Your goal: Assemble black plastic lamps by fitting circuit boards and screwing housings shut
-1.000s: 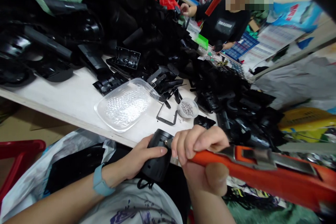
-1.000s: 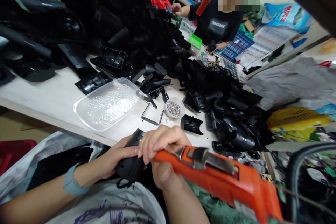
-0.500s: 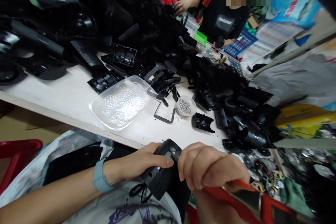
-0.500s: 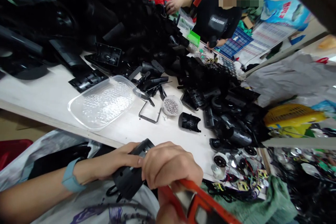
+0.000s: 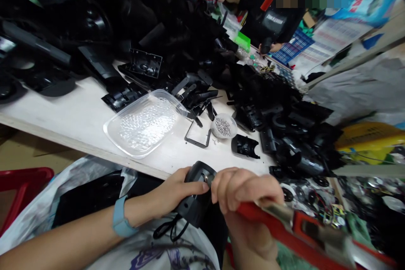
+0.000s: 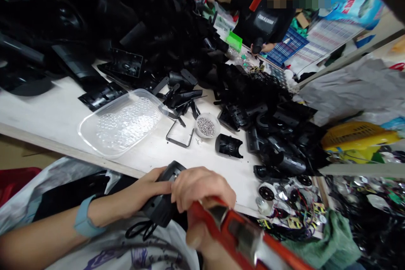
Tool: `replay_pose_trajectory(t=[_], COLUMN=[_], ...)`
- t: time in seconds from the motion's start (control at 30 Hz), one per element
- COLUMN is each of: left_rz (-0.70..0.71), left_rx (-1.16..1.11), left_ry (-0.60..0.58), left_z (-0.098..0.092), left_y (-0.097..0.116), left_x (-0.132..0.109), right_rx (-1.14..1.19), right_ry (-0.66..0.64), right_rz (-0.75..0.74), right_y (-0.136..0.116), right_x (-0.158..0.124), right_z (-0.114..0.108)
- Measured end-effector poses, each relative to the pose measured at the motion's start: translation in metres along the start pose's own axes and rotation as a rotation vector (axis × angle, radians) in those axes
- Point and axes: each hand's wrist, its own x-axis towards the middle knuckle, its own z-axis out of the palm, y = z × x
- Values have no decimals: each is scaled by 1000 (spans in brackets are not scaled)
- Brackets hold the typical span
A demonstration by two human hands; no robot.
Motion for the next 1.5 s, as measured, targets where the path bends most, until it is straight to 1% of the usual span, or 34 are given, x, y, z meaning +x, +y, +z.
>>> replay_pose_trajectory(t=[0.07,0.13,0.2,0.27,0.33,0.4,0.43,0.5,0.6,0.77,0.87,0.93,1.03,1.1,1.2,1.27,1.33,1.43,1.5], left_rz=[16,7,-17,-32,-25,-13,-8,3,1,1,-4,7,36,43,51,52,47,51,56], left_rx=[-57,-139,-247,-364,-458,-516,-530,-539,-539,-546,-572,-615,-703,-731,-730,-723,-721,-722,-717], left_ry=[47,115,178,205,227,244,244,227,207,210,234,251,251,249,246,246,249,252,257], left_z=[-1,-5,-11,-17,-21,-24,-25,-26,-27,-26,-24,-24,-27,-28,-29,-29,-28,-28,-28], left_y=[-2,-4,-4,-4,-4,-5,-5,-6,-7,-8,-8,-8,-6,-5,-4,-4,-4,-5,-5], left_x=[4,7,8,8,7,6,6,6,6,7,8,8,8,8,8,8,7,7,7], right_rx=[29,32,-12,-60,-90,-141,-173,-226,-225,-163,-158,-131,-37,31,76,73,66,63,80], right_ry=[33,71,132,177,208,227,231,233,254,314,344,359,363,339,280,259,265,271,252], right_rz=[7,-64,-180,-225,-174,-90,-53,-5,-34,-171,-165,-167,-175,-148,-108,-104,-105,-94,-94], right_y=[2,11,30,57,85,108,116,122,115,94,85,74,46,26,8,6,9,14,17], right_x=[15,35,57,75,85,88,87,83,80,84,84,81,68,55,36,28,24,23,23], right_z=[-6,-16,-28,-40,-49,-56,-58,-60,-60,-55,-49,-42,-27,-16,-1,4,7,7,7])
